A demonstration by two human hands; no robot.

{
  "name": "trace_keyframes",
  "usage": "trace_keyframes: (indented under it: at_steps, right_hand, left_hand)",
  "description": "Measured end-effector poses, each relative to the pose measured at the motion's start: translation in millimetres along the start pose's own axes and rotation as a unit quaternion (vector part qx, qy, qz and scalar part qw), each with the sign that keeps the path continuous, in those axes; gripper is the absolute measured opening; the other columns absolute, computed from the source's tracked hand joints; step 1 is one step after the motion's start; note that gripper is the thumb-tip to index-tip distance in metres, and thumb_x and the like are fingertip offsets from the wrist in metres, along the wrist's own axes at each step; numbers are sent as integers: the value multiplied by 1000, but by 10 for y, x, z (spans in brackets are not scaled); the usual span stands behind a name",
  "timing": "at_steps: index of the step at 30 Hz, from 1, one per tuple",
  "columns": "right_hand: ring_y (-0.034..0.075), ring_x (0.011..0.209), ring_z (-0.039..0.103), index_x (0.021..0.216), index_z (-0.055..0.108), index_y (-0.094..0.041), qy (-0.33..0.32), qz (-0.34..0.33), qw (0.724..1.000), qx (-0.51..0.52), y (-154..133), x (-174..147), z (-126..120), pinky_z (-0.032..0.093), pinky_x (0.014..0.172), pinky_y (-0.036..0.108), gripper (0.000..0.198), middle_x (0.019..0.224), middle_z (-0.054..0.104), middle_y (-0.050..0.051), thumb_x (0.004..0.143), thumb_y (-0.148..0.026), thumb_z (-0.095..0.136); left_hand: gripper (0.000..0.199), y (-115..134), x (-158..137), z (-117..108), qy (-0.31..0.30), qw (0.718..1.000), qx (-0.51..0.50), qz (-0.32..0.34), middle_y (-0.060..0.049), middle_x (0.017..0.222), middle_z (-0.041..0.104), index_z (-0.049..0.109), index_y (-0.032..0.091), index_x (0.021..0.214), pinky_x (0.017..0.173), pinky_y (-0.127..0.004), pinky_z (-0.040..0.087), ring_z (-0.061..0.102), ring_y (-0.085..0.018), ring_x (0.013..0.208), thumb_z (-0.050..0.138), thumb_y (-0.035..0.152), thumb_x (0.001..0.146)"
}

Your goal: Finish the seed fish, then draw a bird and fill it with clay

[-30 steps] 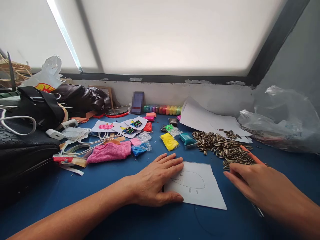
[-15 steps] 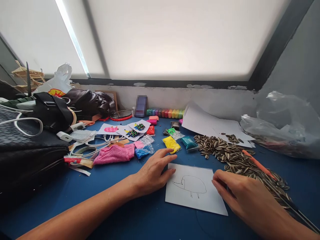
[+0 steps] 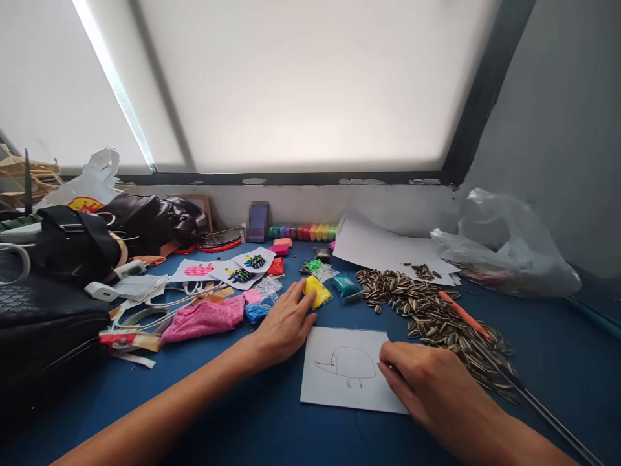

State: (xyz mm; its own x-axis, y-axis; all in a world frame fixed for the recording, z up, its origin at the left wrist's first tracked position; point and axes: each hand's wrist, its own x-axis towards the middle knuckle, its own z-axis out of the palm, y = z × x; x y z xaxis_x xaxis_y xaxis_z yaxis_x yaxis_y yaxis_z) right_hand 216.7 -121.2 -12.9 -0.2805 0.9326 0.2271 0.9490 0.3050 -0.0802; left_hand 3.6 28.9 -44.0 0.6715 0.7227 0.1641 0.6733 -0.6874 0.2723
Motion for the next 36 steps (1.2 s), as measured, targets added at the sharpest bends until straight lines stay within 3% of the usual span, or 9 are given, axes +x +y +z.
trace_keyframes:
  at_steps: [4,9,14,17,23,27,30,33,36]
  right_hand:
    - [12,49,55,69,43,-23,-5,5,1000,6,-50,-6,-40,33,49,25,27,63,61,-2,94,-14,46]
    - [12,48,55,69,43,-22,-9,3,1000,12,-45,0,-22,33,48,24,28,63,61,-2,94,-12,47]
    - [13,51,56,71,45,-22,-8,-2,1000,5,-45,-8,13,33,50,25,26,65,61,-1,95,-12,45]
    - [13,50,55,72,45,-22,-6,-5,1000,0,-50,-19,24,32,50,26,25,64,61,-2,94,-12,46]
    - [12,50,55,71,46,-22,3,-8,1000,4,-45,-7,50,32,49,26,26,64,61,-1,95,-13,44]
    - [13,50,56,73,47,-22,12,-12,1000,3,-44,5,72,33,50,27,25,64,61,-2,95,-13,43]
    - [12,49,55,72,47,-22,17,-17,1000,5,-52,5,84,33,48,26,26,63,61,-2,96,-14,42]
    - [12,48,54,71,47,-22,25,-23,999,5,-56,5,98,32,48,26,26,63,61,-2,96,-15,41]
    - [12,49,55,72,48,-22,31,-27,999,15,-61,12,106,33,48,27,26,63,62,-1,96,-15,40]
  left_hand:
    - [37,-45,42,48,34,999,-1,12,-21,147,40,52,11,130,114,-51,32,39,-34,138,41,22,96]
    - [28,-54,114,11,57,998,-20,23,-16,128,52,55,15,118,102,-45,46,59,-27,110,38,23,97]
    - [20,-81,178,70,80,995,-53,19,-16,137,45,55,17,109,104,-46,44,52,-29,122,44,24,94]
    - [21,-113,197,83,86,993,-75,20,-13,125,53,55,18,109,98,-44,47,56,-28,114,51,27,90]
    - [55,-174,192,25,108,987,-116,-6,-10,111,51,53,17,121,90,-43,51,57,-27,101,72,43,75]
    - [43,-160,175,26,111,981,-159,-1,-9,115,53,55,19,110,92,-42,51,58,-26,105,73,32,74]
    - [49,-123,156,6,122,975,-188,0,-8,114,53,55,20,114,97,-46,48,56,-27,107,75,25,69]
    - [52,-71,116,-73,135,966,-222,-1,-10,120,49,56,20,115,97,-46,48,54,-28,111,74,19,67]
    - [40,11,41,-202,145,953,-266,2,-10,128,47,56,21,109,96,-42,49,53,-27,115,69,19,72]
